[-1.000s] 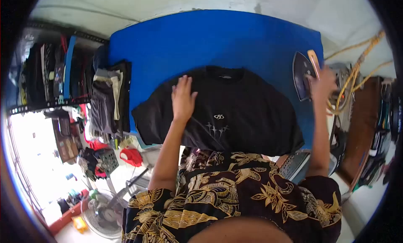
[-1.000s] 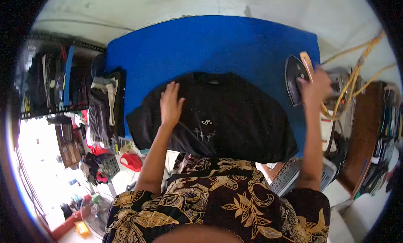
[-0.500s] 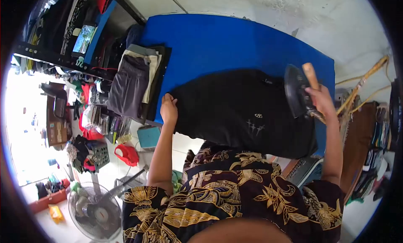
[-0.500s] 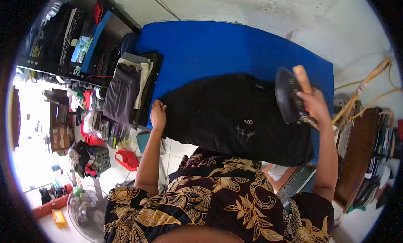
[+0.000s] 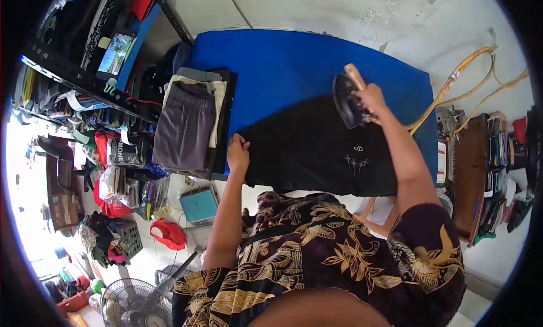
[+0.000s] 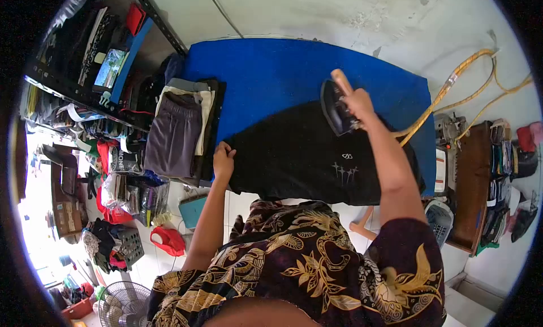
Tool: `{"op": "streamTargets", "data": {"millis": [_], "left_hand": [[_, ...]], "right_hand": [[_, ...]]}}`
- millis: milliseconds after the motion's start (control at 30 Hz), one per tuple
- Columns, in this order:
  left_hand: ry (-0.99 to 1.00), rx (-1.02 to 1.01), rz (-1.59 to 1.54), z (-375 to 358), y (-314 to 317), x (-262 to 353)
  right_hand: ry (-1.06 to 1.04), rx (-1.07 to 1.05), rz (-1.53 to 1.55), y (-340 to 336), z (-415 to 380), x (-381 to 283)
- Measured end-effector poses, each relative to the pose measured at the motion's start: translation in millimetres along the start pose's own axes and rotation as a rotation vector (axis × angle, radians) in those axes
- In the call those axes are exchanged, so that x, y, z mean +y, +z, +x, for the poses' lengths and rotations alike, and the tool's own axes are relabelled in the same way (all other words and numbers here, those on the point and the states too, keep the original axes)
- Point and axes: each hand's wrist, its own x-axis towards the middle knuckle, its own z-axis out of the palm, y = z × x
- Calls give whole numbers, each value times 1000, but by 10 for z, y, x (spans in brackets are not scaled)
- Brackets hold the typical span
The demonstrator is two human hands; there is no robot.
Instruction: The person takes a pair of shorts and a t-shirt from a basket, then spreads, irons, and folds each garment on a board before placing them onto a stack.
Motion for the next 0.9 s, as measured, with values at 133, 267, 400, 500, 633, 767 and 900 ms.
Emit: {"op": "streamTargets", "data": {"millis": [133, 267, 400, 500, 633, 767, 900], "left_hand": [[12, 2, 5, 21, 42, -94], [15, 85, 139, -36, 90, 19], [-153, 212, 440, -156, 127, 398], [-63, 526, 572, -227, 448, 799], [345, 327, 433, -391, 1201, 2140], [687, -407, 161, -663, 2203, 3305], [1124, -331, 264, -902, 3389, 3671]], "right_hand": [[-29, -47, -48, -743, -176, 366], [-71, -151, -7, -1180, -910, 782], [-269, -150, -162, -1195, -951, 1622], [55, -193, 60, -1319, -626, 1811], [110, -198, 36, -1607, 107, 2139], [19, -154, 16, -2048, 394, 2594], [140, -132, -8, -2286, 621, 3121]]}}
